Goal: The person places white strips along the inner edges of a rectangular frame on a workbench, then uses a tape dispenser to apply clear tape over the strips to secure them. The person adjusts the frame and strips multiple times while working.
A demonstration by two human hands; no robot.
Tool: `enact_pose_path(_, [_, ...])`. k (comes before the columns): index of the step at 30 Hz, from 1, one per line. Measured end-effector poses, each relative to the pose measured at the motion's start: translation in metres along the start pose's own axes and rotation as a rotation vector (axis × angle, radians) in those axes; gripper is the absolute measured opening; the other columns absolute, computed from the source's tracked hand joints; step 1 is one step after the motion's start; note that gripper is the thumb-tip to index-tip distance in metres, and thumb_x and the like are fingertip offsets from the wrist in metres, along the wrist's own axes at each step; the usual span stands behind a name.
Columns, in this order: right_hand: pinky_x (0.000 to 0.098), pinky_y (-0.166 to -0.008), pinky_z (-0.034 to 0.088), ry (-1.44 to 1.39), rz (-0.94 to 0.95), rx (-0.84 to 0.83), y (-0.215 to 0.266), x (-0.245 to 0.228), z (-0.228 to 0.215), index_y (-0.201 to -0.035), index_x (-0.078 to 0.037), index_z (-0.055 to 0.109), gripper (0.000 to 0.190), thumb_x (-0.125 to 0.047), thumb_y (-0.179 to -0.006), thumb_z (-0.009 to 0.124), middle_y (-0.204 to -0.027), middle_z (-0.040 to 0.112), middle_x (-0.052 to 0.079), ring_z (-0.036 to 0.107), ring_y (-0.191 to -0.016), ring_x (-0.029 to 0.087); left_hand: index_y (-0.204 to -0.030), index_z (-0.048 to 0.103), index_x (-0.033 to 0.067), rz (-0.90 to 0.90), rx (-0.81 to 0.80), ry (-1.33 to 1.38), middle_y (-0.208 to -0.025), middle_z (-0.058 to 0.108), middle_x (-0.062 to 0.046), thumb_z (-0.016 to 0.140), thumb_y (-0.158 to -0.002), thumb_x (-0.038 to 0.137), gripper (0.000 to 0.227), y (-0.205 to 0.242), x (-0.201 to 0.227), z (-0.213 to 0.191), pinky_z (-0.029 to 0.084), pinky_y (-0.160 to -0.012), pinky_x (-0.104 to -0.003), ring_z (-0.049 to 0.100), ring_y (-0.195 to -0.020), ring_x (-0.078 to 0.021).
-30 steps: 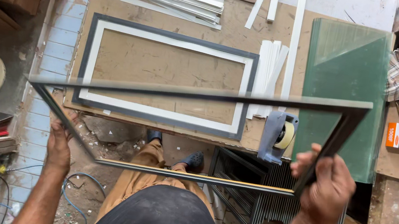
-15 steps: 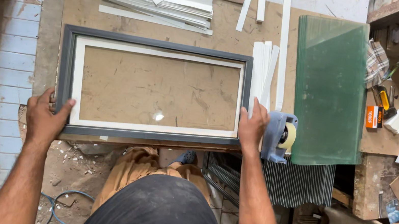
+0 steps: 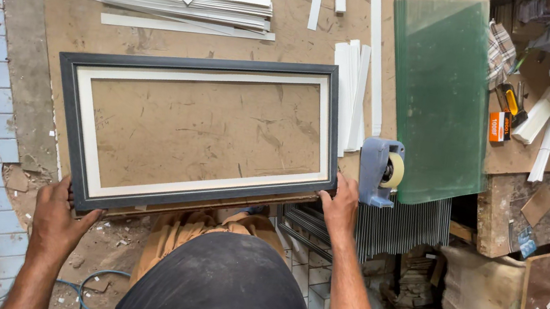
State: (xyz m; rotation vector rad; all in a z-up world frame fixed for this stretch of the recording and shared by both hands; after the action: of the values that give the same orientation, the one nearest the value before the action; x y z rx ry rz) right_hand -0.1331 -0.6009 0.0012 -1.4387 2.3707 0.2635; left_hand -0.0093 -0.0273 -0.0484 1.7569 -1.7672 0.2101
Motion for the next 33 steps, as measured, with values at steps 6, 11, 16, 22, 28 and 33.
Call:
enact_pose_path(6, [0.0347, -0.078, 0.061, -0.215, 0.215, -0.135, 0.010, 0.030, 0.028, -0.118, -0.002, 0.067, 0.052, -0.009, -0.072, 0.089, -0.109, 0.064, 0.013, 0.072, -0.091, 0.027, -0.145, 0.054, 0.0009, -0.063, -0.048, -0.174, -0.124, 0.055, -0.020, 0.095, -0.069, 0.024, 0.090, 0.001, -0.027, 0.003, 0.054, -0.097, -0.040, 0.063, -0.108, -0.0304])
enact_pose_path(11, [0.0336, -0.079, 0.061, -0.255, 0.121, -0.091, 0.010, 0.004, 0.022, -0.120, 0.000, 0.066, 0.053, -0.010, -0.073, 0.088, -0.110, 0.064, 0.013, 0.072, -0.093, 0.025, -0.151, 0.055, 0.0031, -0.005, 0.011, -0.197, -0.122, 0.057, -0.019, 0.093, -0.071, 0.023, 0.091, -0.002, -0.049, -0.008, 0.055, -0.101, -0.041, 0.063, -0.108, -0.0302])
enact_pose_path(16, [0.0371, -0.070, 0.058, -0.156, 0.013, 0.035, 0.018, -0.001, -0.026, -0.123, 0.004, 0.064, 0.064, -0.026, -0.072, 0.091, -0.101, 0.064, 0.012, 0.067, -0.083, 0.025, -0.154, 0.032, -0.0070, -0.027, 0.128, 0.001, -0.138, 0.044, -0.029, 0.088, -0.080, 0.024, 0.098, 0.019, -0.070, -0.005, 0.054, -0.100, -0.044, 0.061, -0.113, -0.0363])
enact_pose_path(22, [0.0306, -0.066, 0.057, -0.196, 0.450, 0.739, 0.041, 0.181, -0.137, -0.116, 0.002, 0.067, 0.032, -0.024, -0.101, 0.075, -0.104, 0.064, 0.012, 0.068, -0.082, 0.019, -0.158, 0.030, -0.0091, -0.233, 0.467, -0.320, -0.144, 0.035, -0.027, 0.077, -0.081, 0.010, 0.092, 0.106, -0.063, 0.030, 0.042, -0.116, -0.051, 0.044, -0.134, -0.0418])
enact_pose_path(28, [0.0394, -0.075, 0.067, -1.067, 1.028, 0.513, 0.024, 0.364, -0.027, -0.110, 0.010, 0.061, 0.043, -0.026, -0.094, 0.077, -0.103, 0.070, 0.017, 0.073, -0.087, 0.026, -0.156, 0.037, -0.0009, -0.239, 0.358, -0.216, -0.149, 0.032, -0.025, 0.080, -0.085, 0.027, 0.088, 0.152, -0.006, 0.122, 0.036, -0.118, -0.055, 0.038, -0.138, -0.0418])
enact_pose_path(33, [0.0435, -0.083, 0.065, -1.309, 1.059, 0.449, 0.043, 0.399, -0.008, -0.115, 0.004, 0.063, 0.035, -0.026, -0.097, 0.065, -0.104, 0.075, 0.014, 0.076, -0.093, 0.027, -0.155, 0.041, 0.0016, -0.205, 0.267, -0.243, -0.150, 0.029, -0.028, 0.083, -0.084, 0.035, 0.089, 0.170, 0.035, 0.167, 0.031, -0.117, -0.062, 0.034, -0.138, -0.0440])
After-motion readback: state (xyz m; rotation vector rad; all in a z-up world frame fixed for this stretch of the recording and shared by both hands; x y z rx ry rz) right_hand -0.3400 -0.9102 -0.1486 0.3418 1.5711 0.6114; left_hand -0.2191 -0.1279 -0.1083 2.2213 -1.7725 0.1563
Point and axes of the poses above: each hand's wrist, its own y-axis away from the middle knuckle, its own z-axis out of the palm, x = y × z, the point moved 10 cm from there along -y, towards the middle knuckle
